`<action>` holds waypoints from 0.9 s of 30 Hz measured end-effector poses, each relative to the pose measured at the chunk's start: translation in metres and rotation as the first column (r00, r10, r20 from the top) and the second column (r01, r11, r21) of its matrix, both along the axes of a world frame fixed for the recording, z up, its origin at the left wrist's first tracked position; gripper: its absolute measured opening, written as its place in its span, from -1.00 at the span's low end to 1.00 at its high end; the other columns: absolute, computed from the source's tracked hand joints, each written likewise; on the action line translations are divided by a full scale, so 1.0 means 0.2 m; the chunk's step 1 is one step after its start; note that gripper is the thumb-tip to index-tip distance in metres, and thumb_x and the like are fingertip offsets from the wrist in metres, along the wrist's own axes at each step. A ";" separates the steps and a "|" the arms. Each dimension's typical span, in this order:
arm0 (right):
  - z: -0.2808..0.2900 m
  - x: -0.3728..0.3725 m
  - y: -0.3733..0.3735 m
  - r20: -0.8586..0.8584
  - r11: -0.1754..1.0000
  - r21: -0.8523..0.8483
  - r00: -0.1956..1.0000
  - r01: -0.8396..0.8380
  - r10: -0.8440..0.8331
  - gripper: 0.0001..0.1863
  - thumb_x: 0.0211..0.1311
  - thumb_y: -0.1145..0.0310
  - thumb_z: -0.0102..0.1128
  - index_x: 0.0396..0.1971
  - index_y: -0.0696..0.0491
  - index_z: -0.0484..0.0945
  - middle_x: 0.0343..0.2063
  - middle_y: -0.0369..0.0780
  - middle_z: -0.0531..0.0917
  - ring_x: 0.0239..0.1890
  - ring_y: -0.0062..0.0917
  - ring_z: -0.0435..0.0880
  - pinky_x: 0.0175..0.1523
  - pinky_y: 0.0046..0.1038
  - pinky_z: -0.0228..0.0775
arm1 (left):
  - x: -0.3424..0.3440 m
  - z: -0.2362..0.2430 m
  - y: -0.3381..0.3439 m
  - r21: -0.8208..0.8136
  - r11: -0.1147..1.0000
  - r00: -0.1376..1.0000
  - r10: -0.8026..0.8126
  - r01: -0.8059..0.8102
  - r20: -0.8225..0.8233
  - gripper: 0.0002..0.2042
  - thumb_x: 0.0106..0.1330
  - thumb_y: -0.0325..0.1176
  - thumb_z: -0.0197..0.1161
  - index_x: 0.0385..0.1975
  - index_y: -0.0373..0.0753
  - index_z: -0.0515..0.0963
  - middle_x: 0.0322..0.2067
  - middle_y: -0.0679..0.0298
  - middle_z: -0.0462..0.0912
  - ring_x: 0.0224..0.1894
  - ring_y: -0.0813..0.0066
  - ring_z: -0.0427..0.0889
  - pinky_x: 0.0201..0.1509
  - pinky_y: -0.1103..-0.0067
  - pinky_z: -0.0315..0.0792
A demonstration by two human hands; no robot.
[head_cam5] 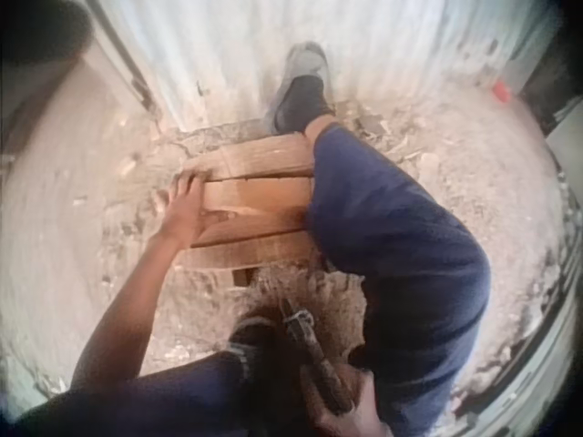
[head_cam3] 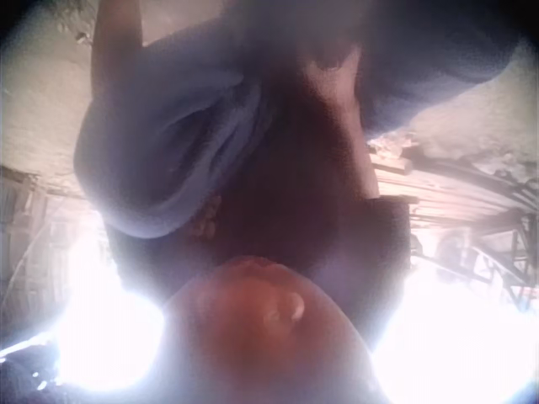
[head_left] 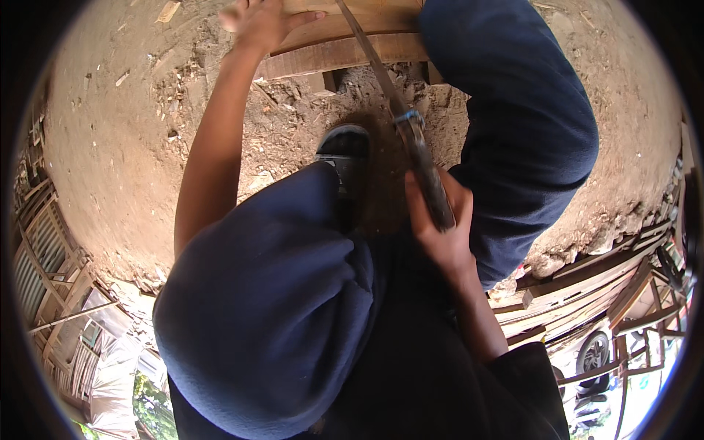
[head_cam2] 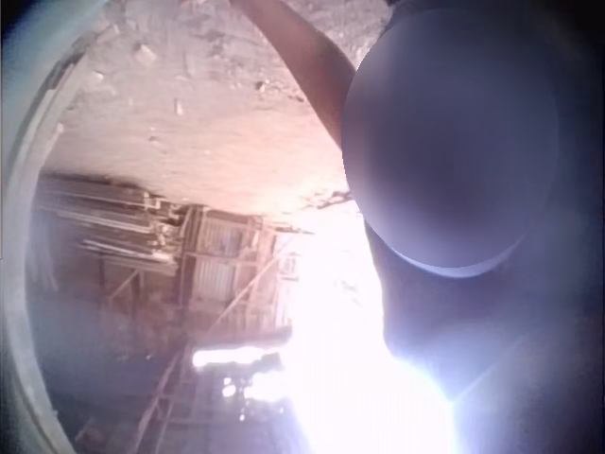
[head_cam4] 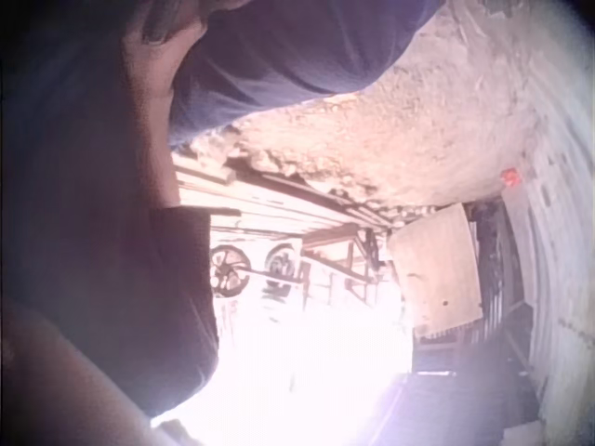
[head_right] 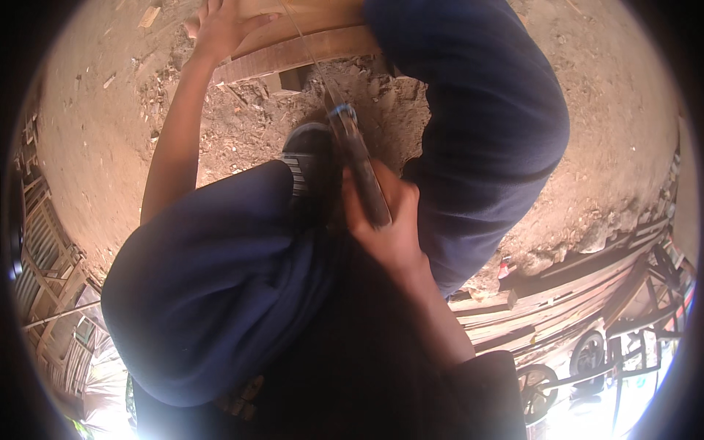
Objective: The person sits on the ground and uses a chisel to carve a pattern into a piece of wood. The person holds the wood steady with one hand and strikes the chisel with the other to create grooves.
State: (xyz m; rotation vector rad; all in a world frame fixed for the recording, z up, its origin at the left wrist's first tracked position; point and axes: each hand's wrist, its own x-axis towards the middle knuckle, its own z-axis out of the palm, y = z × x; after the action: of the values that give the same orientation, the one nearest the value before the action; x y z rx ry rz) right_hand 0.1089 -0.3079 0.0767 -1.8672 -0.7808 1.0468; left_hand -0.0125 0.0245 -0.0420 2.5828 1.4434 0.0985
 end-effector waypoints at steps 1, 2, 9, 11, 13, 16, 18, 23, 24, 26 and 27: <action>0.00 0.00 0.03 -0.025 1.000 -0.023 1.000 0.009 -0.010 -0.85 0.25 0.57 0.22 -0.52 0.21 0.50 -0.73 -0.22 0.50 -0.63 -0.73 0.51 -0.54 -0.51 0.32 | 0.01 0.04 0.00 -0.017 1.000 0.999 0.020 -0.020 -0.034 0.00 0.01 0.17 0.49 0.43 -0.13 0.17 0.41 0.01 0.13 0.47 -0.11 0.01 0.45 -0.18 -0.09; 0.02 0.00 0.03 -0.032 1.000 -0.001 0.999 0.005 -0.005 -0.85 0.25 0.56 0.21 -0.52 0.21 0.50 -0.73 -0.22 0.50 -0.63 -0.75 0.50 -0.54 -0.50 0.31 | -0.01 0.02 0.00 0.007 1.000 0.999 0.017 -0.017 -0.029 0.00 0.00 0.17 0.50 0.42 -0.13 0.18 0.41 0.02 0.13 0.47 -0.10 0.01 0.45 -0.18 -0.09; 0.05 0.01 -0.09 0.035 0.999 0.033 0.999 -0.015 0.013 -0.87 0.25 0.56 0.22 -0.49 0.21 0.52 -0.71 -0.21 0.53 -0.66 -0.69 0.48 -0.53 -0.50 0.32 | -0.04 -0.08 0.02 0.071 0.997 1.000 0.004 -0.005 0.019 0.00 -0.03 0.18 0.51 0.41 -0.08 0.19 0.40 0.05 0.16 0.47 -0.09 0.02 0.44 -0.16 -0.04; 0.01 0.02 -0.03 0.035 0.999 -0.002 0.999 -0.041 0.041 -0.89 0.26 0.55 0.23 -0.47 0.21 0.54 -0.70 -0.21 0.53 -0.63 -0.71 0.49 -0.52 -0.50 0.33 | -0.03 -0.07 0.03 0.073 0.997 1.000 0.015 -0.015 0.003 0.00 -0.03 0.19 0.51 0.41 -0.07 0.20 0.40 0.05 0.16 0.47 -0.08 0.03 0.44 -0.16 -0.04; 0.01 0.02 -0.01 0.014 0.999 -0.022 0.999 -0.037 0.037 -0.90 0.26 0.55 0.23 -0.45 0.22 0.55 -0.69 -0.21 0.54 -0.61 -0.72 0.49 -0.50 -0.50 0.34 | -0.03 -0.07 0.02 0.092 0.995 1.000 0.028 -0.027 -0.007 0.00 -0.03 0.19 0.50 0.42 -0.07 0.20 0.40 0.05 0.16 0.47 -0.07 0.03 0.45 -0.16 -0.04; 0.07 0.01 -0.10 0.019 1.000 -0.003 1.000 -0.001 0.001 -0.92 0.27 0.54 0.23 -0.42 0.22 0.57 -0.68 -0.22 0.54 -0.60 -0.74 0.49 -0.49 -0.50 0.34 | -0.03 -0.07 0.01 0.094 0.995 1.000 -0.021 0.019 0.019 -0.01 -0.03 0.19 0.50 0.42 -0.06 0.20 0.41 0.07 0.15 0.47 -0.07 0.03 0.44 -0.19 -0.06; 0.03 0.03 -0.10 0.049 0.999 0.038 0.999 -0.019 0.017 -0.92 0.27 0.53 0.23 -0.41 0.22 0.57 -0.68 -0.22 0.54 -0.60 -0.74 0.48 -0.49 -0.51 0.33 | 0.00 -0.02 0.00 0.089 0.996 0.998 0.032 -0.028 -0.046 -0.01 -0.03 0.18 0.50 0.42 -0.05 0.20 0.41 0.07 0.14 0.47 -0.06 0.03 0.44 -0.20 -0.07; 0.01 0.05 0.09 -0.041 0.999 -0.037 0.999 -0.020 0.018 -0.91 0.27 0.52 0.23 -0.42 0.21 0.56 -0.67 -0.23 0.55 -0.59 -0.76 0.48 -0.49 -0.52 0.34 | -0.05 -0.06 0.03 0.062 0.998 0.999 0.015 -0.013 -0.041 0.00 -0.01 0.19 0.49 0.43 -0.06 0.17 0.42 0.08 0.13 0.49 -0.02 0.00 0.43 -0.24 -0.11; 0.01 0.04 0.06 0.022 0.999 0.017 0.998 -0.051 0.051 -0.90 0.27 0.52 0.24 -0.42 0.21 0.56 -0.67 -0.22 0.57 -0.58 -0.74 0.53 -0.47 -0.52 0.38 | -0.05 -0.09 0.02 0.085 0.996 0.999 0.008 -0.004 -0.048 0.00 0.00 0.19 0.49 0.44 -0.06 0.17 0.42 0.08 0.13 0.49 -0.02 0.00 0.42 -0.24 -0.11; 0.06 0.04 -0.03 0.065 0.999 -0.011 0.996 -0.052 0.052 -0.91 0.28 0.52 0.23 -0.42 0.21 0.57 -0.66 -0.21 0.58 -0.57 -0.72 0.57 -0.45 -0.52 0.40 | -0.02 -0.10 0.03 0.095 0.995 0.998 0.006 0.000 -0.056 0.00 0.00 0.20 0.48 0.44 -0.06 0.16 0.42 0.07 0.12 0.49 -0.03 0.00 0.42 -0.25 -0.11; 0.06 0.04 -0.05 0.078 0.998 -0.021 0.995 -0.056 0.058 -0.91 0.28 0.51 0.23 -0.41 0.21 0.57 -0.66 -0.20 0.58 -0.56 -0.71 0.59 -0.45 -0.52 0.41 | -0.02 -0.08 0.02 0.097 0.995 0.998 0.009 -0.003 -0.056 0.01 0.00 0.21 0.48 0.44 -0.06 0.15 0.42 0.07 0.12 0.49 -0.03 0.00 0.42 -0.26 -0.11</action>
State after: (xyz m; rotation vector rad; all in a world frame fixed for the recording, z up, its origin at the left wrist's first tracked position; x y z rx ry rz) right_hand 0.1160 -0.3184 0.0891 -1.9214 -0.8776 1.0242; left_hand -0.0173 0.0290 -0.0589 2.6791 1.5014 0.0987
